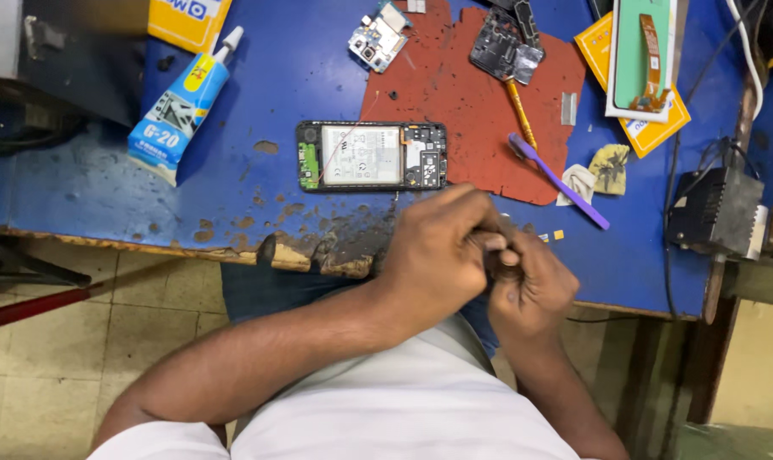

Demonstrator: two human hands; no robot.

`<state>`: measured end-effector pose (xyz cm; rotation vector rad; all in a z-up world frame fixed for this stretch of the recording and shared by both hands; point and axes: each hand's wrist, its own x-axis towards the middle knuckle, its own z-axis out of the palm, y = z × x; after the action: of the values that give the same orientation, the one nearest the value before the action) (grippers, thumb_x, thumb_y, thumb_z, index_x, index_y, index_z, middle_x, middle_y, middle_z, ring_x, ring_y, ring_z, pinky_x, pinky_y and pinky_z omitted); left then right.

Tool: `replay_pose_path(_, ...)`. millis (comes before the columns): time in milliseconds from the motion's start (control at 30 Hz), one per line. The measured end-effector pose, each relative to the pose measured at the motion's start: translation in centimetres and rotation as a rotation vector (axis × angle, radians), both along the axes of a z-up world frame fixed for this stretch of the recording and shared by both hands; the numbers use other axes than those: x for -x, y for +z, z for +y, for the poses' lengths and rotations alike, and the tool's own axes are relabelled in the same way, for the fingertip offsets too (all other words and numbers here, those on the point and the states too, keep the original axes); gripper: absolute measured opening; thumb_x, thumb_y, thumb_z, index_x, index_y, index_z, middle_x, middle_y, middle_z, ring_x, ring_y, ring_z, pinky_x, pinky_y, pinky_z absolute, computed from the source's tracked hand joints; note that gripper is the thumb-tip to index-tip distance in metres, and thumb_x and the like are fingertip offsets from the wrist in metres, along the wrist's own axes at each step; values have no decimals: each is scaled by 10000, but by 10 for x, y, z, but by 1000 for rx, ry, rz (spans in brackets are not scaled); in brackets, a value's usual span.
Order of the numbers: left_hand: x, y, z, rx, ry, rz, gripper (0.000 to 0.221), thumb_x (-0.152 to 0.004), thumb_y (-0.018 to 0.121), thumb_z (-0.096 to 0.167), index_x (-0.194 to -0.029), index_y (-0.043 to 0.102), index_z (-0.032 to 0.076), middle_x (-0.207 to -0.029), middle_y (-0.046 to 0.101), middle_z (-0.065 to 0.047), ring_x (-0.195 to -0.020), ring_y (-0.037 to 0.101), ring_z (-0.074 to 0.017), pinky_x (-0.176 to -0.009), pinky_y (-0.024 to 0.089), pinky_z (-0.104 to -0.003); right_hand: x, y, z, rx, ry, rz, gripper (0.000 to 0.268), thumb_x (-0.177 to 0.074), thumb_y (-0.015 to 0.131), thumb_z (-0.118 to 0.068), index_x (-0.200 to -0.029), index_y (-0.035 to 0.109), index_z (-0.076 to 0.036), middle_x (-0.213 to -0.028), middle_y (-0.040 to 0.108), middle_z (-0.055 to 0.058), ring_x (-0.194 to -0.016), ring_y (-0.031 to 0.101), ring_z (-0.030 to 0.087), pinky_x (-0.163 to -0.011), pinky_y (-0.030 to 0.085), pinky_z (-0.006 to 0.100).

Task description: The person disassembles and cleans internal mobile phone components. They remove adhesive strips from the frame, brush the internal surface with a purple brush, and use tweezers and a probe to re-seat the motherboard and connect internal ribbon cables.

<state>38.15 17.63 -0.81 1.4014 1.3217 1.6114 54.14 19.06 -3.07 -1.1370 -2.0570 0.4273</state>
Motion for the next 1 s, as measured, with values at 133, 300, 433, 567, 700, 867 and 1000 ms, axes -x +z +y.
replay_pose_path(133,-7,-6,1,-19,-13,96,162,-789,691,-39,-810,545,28,-808,600,-124,-761,626,-335,-678,493,-448,-14,-4,-1,115,-6,24,238,-1110,590,-223,-1071,658,2,-838,651,102,-719,633,161,-689,501,302)
replay_pose_path(300,-16,-12,0,-40,-22,140,188,-756,676,-23,-802,503,34,-794,551,-130,-773,590,-344,-699,470,-476,-40,-32,5,536,175,369,403,-1155,581,-311,-878,544,-21,-785,541,10,-727,467,94,-731,415,263)
replay_pose_path(433,-16,-10,2,-26,-50,138,186,-755,686,-16,-813,514,26,-797,557,-127,-780,598,-347,-694,474,-473,-60,-46,10,923,267,701,415,-1081,618,-340,-832,552,-15,-758,500,-18,-659,385,72,-630,347,239)
replay_pose_path(567,-7,-8,3,-17,-171,22,131,-831,672,-24,-891,569,30,-863,600,-110,-823,637,-326,-719,511,-429,-61,-30,18,994,255,823,348,-1076,623,-296,-849,570,-37,-709,539,-19,-605,455,79,-565,366,249)
replay_pose_path(700,11,-11,4,-75,-126,31,126,-847,738,-10,-914,637,26,-910,611,-117,-848,638,-290,-729,506,-383,-52,-9,45,303,-140,29,117,-1075,633,-118,-996,672,-42,-779,579,33,-687,516,166,-631,393,309)
replay_pose_path(867,34,-16,6,177,-77,-37,122,-900,771,24,-1015,751,58,-932,703,-35,-765,652,-118,-660,525,-272,-34,-1,57,-193,-96,-355,252,-929,822,18,-1148,735,-72,-1020,676,120,-905,653,337,-829,541,411)
replay_pose_path(1000,41,-16,6,248,-67,-88,234,-888,770,-2,-1112,753,59,-930,702,-8,-814,651,-68,-738,558,-228,-17,2,46,-229,-129,-227,299,-943,832,32,-1214,741,-54,-1097,701,116,-995,681,304,-920,562,365)
